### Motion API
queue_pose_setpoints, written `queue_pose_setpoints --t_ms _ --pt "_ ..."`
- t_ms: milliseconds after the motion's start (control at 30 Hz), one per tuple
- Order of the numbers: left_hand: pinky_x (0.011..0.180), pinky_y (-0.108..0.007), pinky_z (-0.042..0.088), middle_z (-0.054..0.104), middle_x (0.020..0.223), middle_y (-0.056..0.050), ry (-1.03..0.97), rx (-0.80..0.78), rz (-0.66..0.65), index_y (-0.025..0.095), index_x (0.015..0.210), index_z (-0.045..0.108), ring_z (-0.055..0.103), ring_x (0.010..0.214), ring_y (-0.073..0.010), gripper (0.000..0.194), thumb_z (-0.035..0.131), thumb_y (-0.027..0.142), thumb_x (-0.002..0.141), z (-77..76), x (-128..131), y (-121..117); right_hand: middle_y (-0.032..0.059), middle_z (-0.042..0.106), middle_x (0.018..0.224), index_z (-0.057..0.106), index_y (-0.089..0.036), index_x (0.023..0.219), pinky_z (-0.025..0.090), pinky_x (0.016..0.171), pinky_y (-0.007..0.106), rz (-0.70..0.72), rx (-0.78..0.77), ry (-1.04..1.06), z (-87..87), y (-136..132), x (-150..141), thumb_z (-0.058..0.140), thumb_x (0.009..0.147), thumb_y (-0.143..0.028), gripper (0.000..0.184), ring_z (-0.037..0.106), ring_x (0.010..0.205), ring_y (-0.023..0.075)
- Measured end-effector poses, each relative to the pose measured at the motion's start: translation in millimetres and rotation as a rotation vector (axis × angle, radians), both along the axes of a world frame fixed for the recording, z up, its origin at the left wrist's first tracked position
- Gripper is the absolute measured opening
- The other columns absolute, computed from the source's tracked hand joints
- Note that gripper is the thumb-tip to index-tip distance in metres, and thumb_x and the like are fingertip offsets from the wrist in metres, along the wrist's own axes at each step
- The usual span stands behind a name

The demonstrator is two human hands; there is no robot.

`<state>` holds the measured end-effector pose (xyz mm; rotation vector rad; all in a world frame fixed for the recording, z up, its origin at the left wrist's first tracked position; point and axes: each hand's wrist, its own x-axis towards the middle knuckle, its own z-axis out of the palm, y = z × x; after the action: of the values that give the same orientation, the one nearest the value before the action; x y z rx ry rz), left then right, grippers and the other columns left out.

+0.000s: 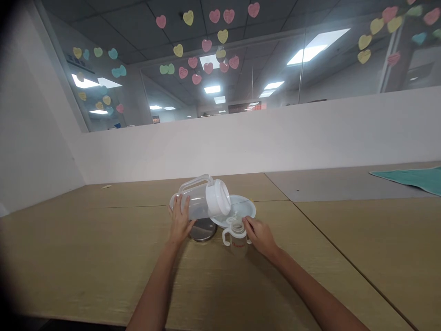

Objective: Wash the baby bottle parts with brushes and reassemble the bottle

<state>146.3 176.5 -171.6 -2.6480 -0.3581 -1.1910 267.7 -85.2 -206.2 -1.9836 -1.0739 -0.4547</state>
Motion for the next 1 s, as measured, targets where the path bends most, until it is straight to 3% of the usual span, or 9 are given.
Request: queue_pose_setpoints --t_ms 400,667,867,1000 --pt "0.102 -0.061 0.016 0.017 0.144 -0.018 -0.019 -0.037 -0.032 0.019 0.140 0.015 0.010 0.134 -0.0353 0.079 0.059 0.031 0.075 1.7 -0.9 -3.4 -0.0008 0.049 0.055 0.040 -0.020 0.061 0.029 0.052 0.023 -0.008 -0.001 -0.009 0.3 -0.6 -0.9 0.027 0.092 -0.040 0.039 0.044 0.052 0.0125" --pt "0.104 -0.059 0.017 0.017 0.141 -0.024 -0.205 -0.038 -0.156 0.010 0.138 0.010 0.009 0.134 -0.0361 0.078 0.053 0.041 0.080 -1.0 1.0 -3.7 -0.0005 0.050 0.054 0.042 -0.020 0.062 0.028 0.052 0.023 -0.029 -0.015 -0.030 1.0 0.0 -2.3 0.026 0.092 -0.039 0.039 0.043 0.051 0.0123" --pt "0.103 -0.060 0.015 0.008 0.142 -0.025 -0.276 -0.032 -0.303 0.015 0.138 -0.007 0.000 0.135 -0.0355 0.084 0.052 0.037 0.081 1.8 -2.1 -1.8 0.0000 0.051 0.054 0.045 -0.020 0.062 0.027 0.051 0.023 -0.032 -0.014 -0.037 2.9 0.6 -3.7 0.026 0.092 -0.039 0.040 0.043 0.050 0.0121" --pt "0.102 -0.061 0.019 0.007 0.143 -0.025 -0.258 0.026 -0.392 0.017 0.138 -0.007 0.001 0.134 -0.0362 0.085 0.053 0.033 0.081 3.4 -3.2 -0.5 0.0000 0.051 0.054 0.044 -0.019 0.062 0.027 0.051 0.023 -0.032 -0.010 -0.027 2.3 0.4 -3.3 0.026 0.092 -0.039 0.040 0.043 0.050 0.0119"
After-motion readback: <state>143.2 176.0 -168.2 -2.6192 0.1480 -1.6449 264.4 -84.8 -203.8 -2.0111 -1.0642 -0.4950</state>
